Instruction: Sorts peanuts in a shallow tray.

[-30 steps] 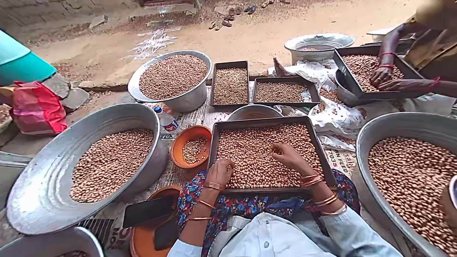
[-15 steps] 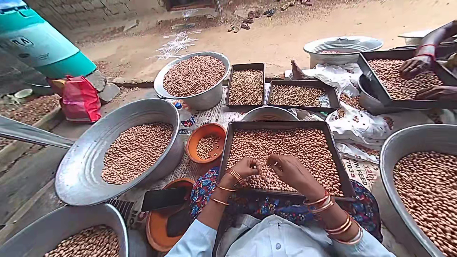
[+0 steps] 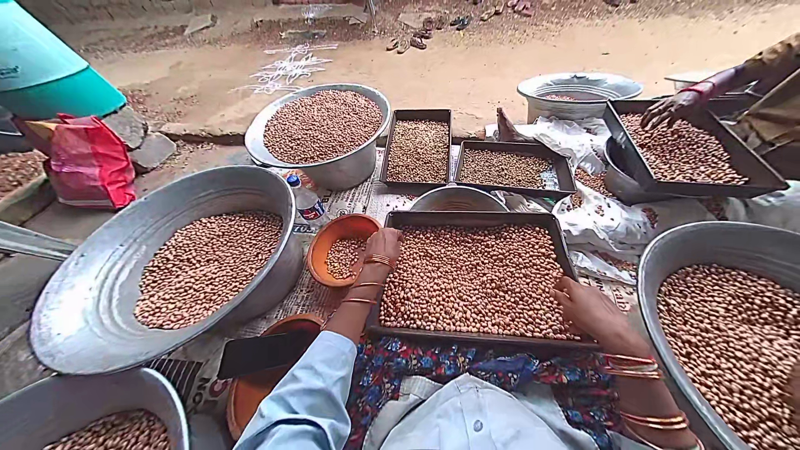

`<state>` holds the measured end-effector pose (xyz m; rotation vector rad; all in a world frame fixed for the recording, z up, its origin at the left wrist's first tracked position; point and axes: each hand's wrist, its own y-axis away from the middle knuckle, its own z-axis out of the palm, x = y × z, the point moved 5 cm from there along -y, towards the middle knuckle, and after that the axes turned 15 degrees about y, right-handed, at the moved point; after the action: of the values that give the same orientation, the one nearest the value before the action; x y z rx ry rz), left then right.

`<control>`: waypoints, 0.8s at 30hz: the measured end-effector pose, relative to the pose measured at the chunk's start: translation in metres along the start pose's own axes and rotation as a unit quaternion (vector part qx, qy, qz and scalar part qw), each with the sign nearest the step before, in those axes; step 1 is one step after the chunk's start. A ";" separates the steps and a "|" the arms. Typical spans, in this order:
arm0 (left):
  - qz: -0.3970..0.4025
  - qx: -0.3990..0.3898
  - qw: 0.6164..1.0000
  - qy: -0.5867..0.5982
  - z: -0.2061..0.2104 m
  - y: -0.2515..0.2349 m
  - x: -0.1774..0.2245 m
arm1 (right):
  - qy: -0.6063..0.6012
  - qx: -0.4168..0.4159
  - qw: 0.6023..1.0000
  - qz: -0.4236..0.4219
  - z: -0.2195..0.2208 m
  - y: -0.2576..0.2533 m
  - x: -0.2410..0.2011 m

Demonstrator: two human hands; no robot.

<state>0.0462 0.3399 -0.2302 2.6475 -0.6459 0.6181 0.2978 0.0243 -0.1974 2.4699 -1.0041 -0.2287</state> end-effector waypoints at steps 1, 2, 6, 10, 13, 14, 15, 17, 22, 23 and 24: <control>0.003 -0.004 1.000 -0.016 0.008 -0.004 0.001 | 0.011 -0.012 1.000 0.000 0.007 -0.003 -0.003; 0.005 -0.012 1.000 -0.029 0.015 -0.005 0.003 | 0.019 -0.027 0.999 -0.006 0.013 -0.006 -0.011; -0.006 -0.045 0.999 -0.025 0.029 -0.007 0.011 | -0.057 -0.044 0.991 -0.109 0.036 -0.014 -0.072; -0.002 -0.024 1.000 0.010 0.030 -0.009 0.004 | -0.357 -0.004 0.907 -0.225 0.024 -0.020 -0.099; 0.035 0.038 0.985 0.168 0.020 -0.004 -0.008 | -0.390 0.063 0.894 -0.213 0.004 -0.017 -0.080; 0.038 0.053 0.966 0.249 0.017 -0.001 -0.010 | -0.382 0.073 0.897 -0.210 0.001 -0.016 -0.070; 0.039 0.054 0.943 0.326 0.017 0.002 -0.011 | -0.367 0.080 0.904 -0.205 0.000 -0.016 -0.059; 0.035 0.037 0.912 0.408 0.021 0.010 -0.002 | -0.321 0.101 0.922 -0.191 0.002 -0.015 -0.042; 0.111 -0.127 0.964 0.207 0.057 0.046 0.064 | -0.171 0.138 0.963 -0.157 0.012 -0.008 -0.037; 0.127 -0.153 0.967 0.161 0.065 0.053 0.076 | -0.161 0.140 0.964 -0.159 0.011 -0.005 -0.039; 0.137 -0.170 0.968 0.124 0.073 0.059 0.085 | -0.164 0.149 0.960 -0.170 0.007 0.001 -0.039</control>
<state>0.1085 0.2299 -0.2370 2.1400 -0.9553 0.8167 0.2671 0.0483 -0.2039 2.9431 -0.7725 -0.6616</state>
